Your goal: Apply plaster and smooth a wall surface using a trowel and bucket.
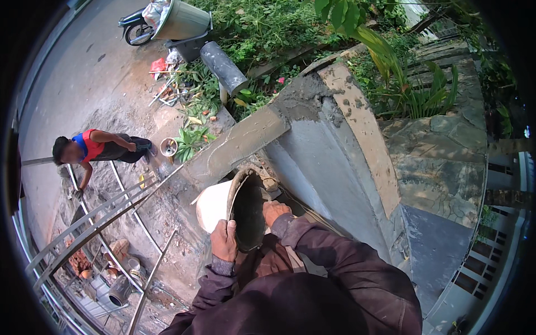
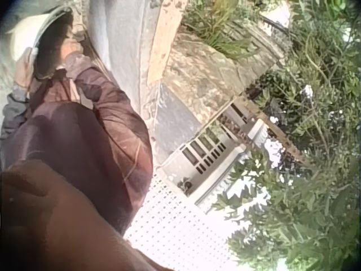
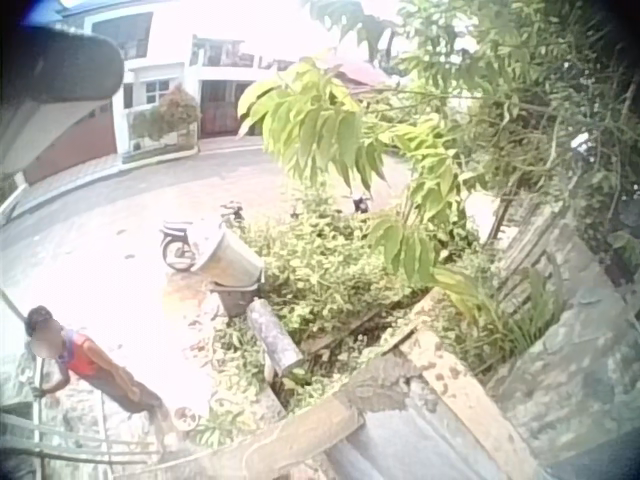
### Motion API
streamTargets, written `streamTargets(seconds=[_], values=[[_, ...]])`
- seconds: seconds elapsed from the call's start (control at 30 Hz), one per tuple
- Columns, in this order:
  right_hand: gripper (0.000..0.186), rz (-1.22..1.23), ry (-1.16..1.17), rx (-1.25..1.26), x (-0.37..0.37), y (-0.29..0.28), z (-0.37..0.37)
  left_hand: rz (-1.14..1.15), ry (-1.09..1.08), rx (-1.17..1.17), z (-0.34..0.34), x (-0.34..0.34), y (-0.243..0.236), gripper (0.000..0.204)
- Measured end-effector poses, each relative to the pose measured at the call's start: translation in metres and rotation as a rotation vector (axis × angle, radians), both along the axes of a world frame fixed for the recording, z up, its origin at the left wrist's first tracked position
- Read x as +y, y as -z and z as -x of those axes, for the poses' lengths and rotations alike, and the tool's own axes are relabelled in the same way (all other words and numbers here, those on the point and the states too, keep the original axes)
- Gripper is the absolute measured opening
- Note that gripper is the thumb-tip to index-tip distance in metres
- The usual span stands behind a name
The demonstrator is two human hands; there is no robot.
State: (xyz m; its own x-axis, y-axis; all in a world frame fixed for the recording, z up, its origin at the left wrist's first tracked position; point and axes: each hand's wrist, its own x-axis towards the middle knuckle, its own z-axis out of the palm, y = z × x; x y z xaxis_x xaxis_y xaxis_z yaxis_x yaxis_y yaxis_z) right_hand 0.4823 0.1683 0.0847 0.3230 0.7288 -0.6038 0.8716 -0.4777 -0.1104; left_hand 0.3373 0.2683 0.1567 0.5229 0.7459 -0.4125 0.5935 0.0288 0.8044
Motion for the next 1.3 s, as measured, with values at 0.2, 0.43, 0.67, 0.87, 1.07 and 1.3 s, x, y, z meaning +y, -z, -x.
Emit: streamTargets(seconds=[0.2, 0.43, 0.67, 0.87, 1.07, 1.3], values=[[0.014, -0.332, -0.165, 0.468, -0.04, -0.047, 0.0, 0.046, -0.156, -0.038, -0.005, -0.013, 0.013, 0.033], [0.025, -0.043, 0.14, 0.644, -0.043, -0.093, -0.078, 0.112, -0.307, -0.134, 0.015, -0.02, 0.019, 0.036], [0.016, -0.281, 0.062, 0.146, 0.002, -0.125, -0.11, 0.03, -0.331, 0.034, 0.062, -0.015, 0.038, 0.034], [0.015, -0.69, -0.106, 0.317, 0.048, -0.204, -0.125, 0.005, -0.523, -0.008, 0.105, -0.002, 0.054, 0.032], [0.024, -0.476, 0.789, 1.163, 0.033, -0.147, -0.204, -0.062, -0.507, 0.132, 0.125, 0.011, 0.042, 0.035], [0.024, -0.675, 0.868, 0.647, -0.031, -0.138, -0.193, 0.115, -0.71, 0.002, 0.148, 0.002, 0.046, 0.035]])
